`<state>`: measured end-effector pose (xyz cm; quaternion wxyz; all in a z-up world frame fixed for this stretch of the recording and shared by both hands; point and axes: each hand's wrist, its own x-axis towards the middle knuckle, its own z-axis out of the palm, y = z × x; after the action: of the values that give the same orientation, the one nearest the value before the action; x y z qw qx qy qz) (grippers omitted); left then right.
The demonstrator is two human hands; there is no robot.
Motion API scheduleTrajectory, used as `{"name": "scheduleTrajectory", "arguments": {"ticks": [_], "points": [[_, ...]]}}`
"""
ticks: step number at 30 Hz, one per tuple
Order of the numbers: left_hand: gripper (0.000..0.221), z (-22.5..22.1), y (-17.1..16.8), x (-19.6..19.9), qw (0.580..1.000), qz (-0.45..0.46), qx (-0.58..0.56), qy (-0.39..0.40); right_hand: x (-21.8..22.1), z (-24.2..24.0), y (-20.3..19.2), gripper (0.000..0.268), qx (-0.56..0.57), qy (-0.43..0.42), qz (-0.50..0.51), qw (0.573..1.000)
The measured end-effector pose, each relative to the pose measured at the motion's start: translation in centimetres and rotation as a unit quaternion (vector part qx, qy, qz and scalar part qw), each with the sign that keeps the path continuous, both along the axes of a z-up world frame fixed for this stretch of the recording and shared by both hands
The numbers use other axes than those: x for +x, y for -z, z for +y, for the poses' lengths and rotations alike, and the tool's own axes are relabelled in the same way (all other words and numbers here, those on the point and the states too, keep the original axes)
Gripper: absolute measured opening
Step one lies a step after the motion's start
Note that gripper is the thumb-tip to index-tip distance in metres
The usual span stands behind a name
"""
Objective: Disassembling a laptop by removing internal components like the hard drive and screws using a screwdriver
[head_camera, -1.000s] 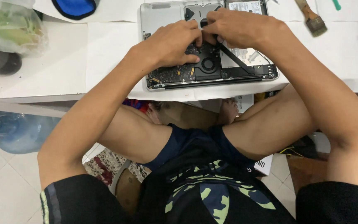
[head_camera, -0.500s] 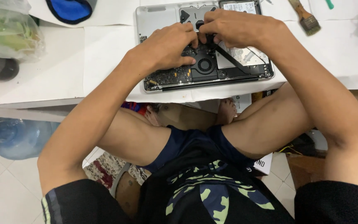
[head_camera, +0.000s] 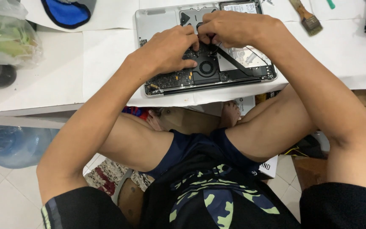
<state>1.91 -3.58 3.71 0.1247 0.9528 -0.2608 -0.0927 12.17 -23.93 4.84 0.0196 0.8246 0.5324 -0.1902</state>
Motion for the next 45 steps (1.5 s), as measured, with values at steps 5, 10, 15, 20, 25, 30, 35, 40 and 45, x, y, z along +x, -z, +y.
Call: {"name": "scheduleTrajectory", "arguments": {"ticks": [5,10,15,20,25,30,35,40,45], "points": [[0.041,0.1,0.1,0.0,1.000,-0.004,-0.004,0.002,-0.6,-0.8,-0.9,0.035,0.042,0.021,0.029,0.998],[0.041,0.1,0.1,-0.1,1.000,-0.012,-0.008,0.010,-0.6,-1.5,-0.5,0.030,0.070,0.027,0.029,0.997],[0.041,0.2,0.2,0.0,1.000,-0.008,-0.013,0.006,-0.9,-2.6,-0.2,0.035,0.117,-0.029,0.001,0.993],[0.042,0.2,0.0,-0.2,1.000,-0.014,-0.015,0.010,-1.8,-3.1,-0.1,0.065,0.072,-0.019,-0.042,0.996],[0.042,0.4,0.4,-0.1,0.999,-0.029,-0.019,0.018,-1.8,-3.4,0.4,0.076,0.064,-0.033,-0.060,0.996],[0.041,0.5,1.0,0.3,0.999,-0.037,-0.015,0.024,-0.7,-4.0,1.4,0.073,0.088,-0.069,-0.045,0.993],[0.039,0.5,1.0,0.3,0.999,-0.040,-0.014,0.026,0.1,-4.4,2.2,0.050,0.131,-0.081,-0.051,0.987],[0.038,0.6,0.8,0.1,0.999,-0.039,-0.016,0.024,0.2,-4.8,2.3,0.059,0.127,-0.042,-0.005,0.991],[0.039,0.6,1.0,0.2,0.999,-0.043,-0.014,0.028,0.3,-5.1,2.8,0.064,0.125,-0.001,0.014,0.992]]}}
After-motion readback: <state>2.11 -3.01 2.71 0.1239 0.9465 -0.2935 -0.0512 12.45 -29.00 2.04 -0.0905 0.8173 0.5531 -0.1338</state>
